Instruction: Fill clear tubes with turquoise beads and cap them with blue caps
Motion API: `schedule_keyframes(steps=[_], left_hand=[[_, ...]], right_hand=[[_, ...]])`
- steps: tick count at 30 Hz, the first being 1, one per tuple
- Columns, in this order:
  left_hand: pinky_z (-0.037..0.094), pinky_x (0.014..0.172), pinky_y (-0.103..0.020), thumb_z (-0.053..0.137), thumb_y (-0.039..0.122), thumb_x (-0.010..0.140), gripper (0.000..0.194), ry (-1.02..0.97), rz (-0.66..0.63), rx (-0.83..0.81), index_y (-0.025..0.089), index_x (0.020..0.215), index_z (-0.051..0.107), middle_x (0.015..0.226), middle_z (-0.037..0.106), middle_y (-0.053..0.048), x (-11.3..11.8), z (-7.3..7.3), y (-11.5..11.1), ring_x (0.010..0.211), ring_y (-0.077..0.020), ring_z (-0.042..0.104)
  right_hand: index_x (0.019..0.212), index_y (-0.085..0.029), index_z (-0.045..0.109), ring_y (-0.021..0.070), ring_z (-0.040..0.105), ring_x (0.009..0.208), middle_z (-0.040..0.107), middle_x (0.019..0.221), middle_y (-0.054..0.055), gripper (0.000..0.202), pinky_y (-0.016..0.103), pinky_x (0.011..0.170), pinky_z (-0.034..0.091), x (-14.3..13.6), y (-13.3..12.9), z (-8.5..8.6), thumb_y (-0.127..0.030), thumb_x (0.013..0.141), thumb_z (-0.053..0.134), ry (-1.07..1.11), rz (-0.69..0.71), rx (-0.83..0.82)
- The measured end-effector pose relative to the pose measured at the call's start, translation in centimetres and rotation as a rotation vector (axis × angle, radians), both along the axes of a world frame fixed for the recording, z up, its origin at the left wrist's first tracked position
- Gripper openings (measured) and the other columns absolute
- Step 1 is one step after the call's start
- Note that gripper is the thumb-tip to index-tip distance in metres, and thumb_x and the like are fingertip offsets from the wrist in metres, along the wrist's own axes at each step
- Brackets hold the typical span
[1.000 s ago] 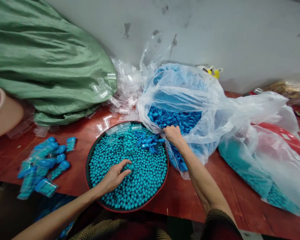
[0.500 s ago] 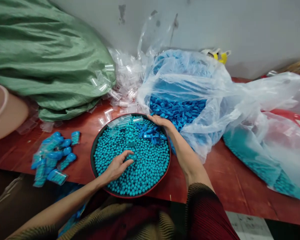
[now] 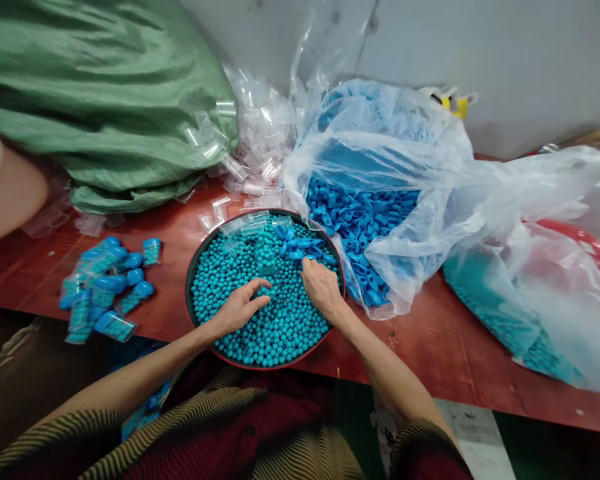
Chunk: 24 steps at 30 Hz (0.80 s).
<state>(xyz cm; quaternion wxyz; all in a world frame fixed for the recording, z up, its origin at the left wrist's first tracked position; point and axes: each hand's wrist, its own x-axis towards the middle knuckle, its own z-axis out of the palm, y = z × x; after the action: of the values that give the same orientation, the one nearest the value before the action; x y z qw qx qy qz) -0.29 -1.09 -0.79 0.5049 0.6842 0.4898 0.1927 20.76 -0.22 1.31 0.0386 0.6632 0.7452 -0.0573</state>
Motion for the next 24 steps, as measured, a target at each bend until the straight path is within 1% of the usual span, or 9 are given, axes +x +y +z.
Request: schedule_keyframes(steps=[2,4,7,11,14,16,19,21,24], left_hand=[[0.043,0.082,-0.029,0.049,0.033,0.081,0.030,-0.011,-0.006,0.013,0.018,0.106,0.055,0.090,0.062,-0.001,0.0,0.0,0.0,0.085,-0.0169,0.056],[0.043,0.083,-0.029,0.048,0.033,0.081,0.029,-0.024,-0.008,0.028,0.018,0.106,0.055,0.092,0.062,-0.002,-0.1,0.0,-0.1,0.087,-0.0172,0.057],[0.043,0.084,-0.030,0.048,0.033,0.081,0.029,-0.030,0.000,0.051,0.019,0.106,0.055,0.093,0.063,-0.002,-0.1,0.0,-0.1,0.088,-0.0175,0.057],[0.043,0.087,-0.031,0.048,0.032,0.081,0.028,-0.020,-0.010,0.047,0.020,0.106,0.055,0.095,0.063,-0.002,-0.2,0.1,0.0,0.092,-0.0182,0.057],[0.042,0.089,-0.032,0.048,0.031,0.081,0.027,-0.037,-0.033,0.044,0.019,0.104,0.055,0.098,0.063,-0.003,-0.3,0.2,0.0,0.094,-0.0185,0.057],[0.042,0.089,-0.032,0.048,0.030,0.080,0.027,-0.053,-0.039,0.039,0.018,0.104,0.055,0.099,0.063,-0.004,-0.3,0.4,-0.1,0.095,-0.0188,0.057],[0.042,0.089,-0.032,0.049,0.029,0.080,0.029,-0.069,-0.039,0.039,0.017,0.105,0.056,0.101,0.063,-0.004,-0.4,0.6,-0.3,0.096,-0.0190,0.057],[0.042,0.086,-0.031,0.049,0.028,0.079,0.029,-0.076,-0.034,0.024,0.017,0.105,0.056,0.099,0.063,-0.003,-0.4,0.7,-0.4,0.093,-0.0185,0.057],[0.044,0.079,-0.028,0.050,0.028,0.078,0.029,-0.089,-0.019,-0.020,0.016,0.103,0.057,0.093,0.063,-0.002,-0.3,0.9,-0.4,0.087,-0.0171,0.057]], right_hand=[[0.114,-0.018,0.052,0.0177,0.061,0.085,0.065,0.098,0.008,0.031,0.023,0.063,0.038,-0.7,-0.5,-0.1,-0.028,0.093,0.032,0.018,0.035,0.045],[0.119,-0.021,0.049,0.0173,0.062,0.083,0.065,0.095,0.008,0.034,0.023,0.061,0.038,-1.1,-0.9,0.2,-0.028,0.094,0.028,0.005,0.066,0.057],[0.115,-0.022,0.053,0.0187,0.063,0.078,0.065,0.092,0.008,0.033,0.024,0.057,0.038,-1.9,-1.3,0.6,-0.022,0.092,0.029,-0.083,0.139,-0.037],[0.125,-0.017,0.046,0.0212,0.064,0.076,0.066,0.095,0.011,0.040,0.028,0.057,0.040,-2.9,-1.2,0.6,-0.012,0.089,0.028,-0.130,0.285,-0.184],[0.113,-0.016,0.053,0.0207,0.063,0.077,0.066,0.092,0.012,0.034,0.028,0.058,0.039,-2.8,-0.4,0.8,-0.011,0.090,0.029,-0.145,0.328,-0.226],[0.106,-0.019,0.057,0.0193,0.061,0.076,0.064,0.092,0.010,0.031,0.027,0.057,0.037,-2.1,0.2,1.1,-0.015,0.091,0.030,-0.159,0.333,-0.195],[0.106,-0.024,0.058,0.0173,0.056,0.076,0.060,0.094,0.007,0.030,0.027,0.055,0.032,-0.6,1.0,1.1,-0.019,0.092,0.032,-0.179,0.338,-0.078],[0.102,-0.024,0.061,0.0176,0.053,0.078,0.057,0.094,0.007,0.029,0.028,0.055,0.029,0.2,1.3,0.9,-0.020,0.092,0.034,-0.190,0.351,-0.035],[0.098,-0.022,0.062,0.0189,0.050,0.083,0.054,0.097,0.008,0.029,0.028,0.058,0.028,0.8,1.3,0.5,-0.020,0.092,0.034,-0.193,0.367,-0.027]])
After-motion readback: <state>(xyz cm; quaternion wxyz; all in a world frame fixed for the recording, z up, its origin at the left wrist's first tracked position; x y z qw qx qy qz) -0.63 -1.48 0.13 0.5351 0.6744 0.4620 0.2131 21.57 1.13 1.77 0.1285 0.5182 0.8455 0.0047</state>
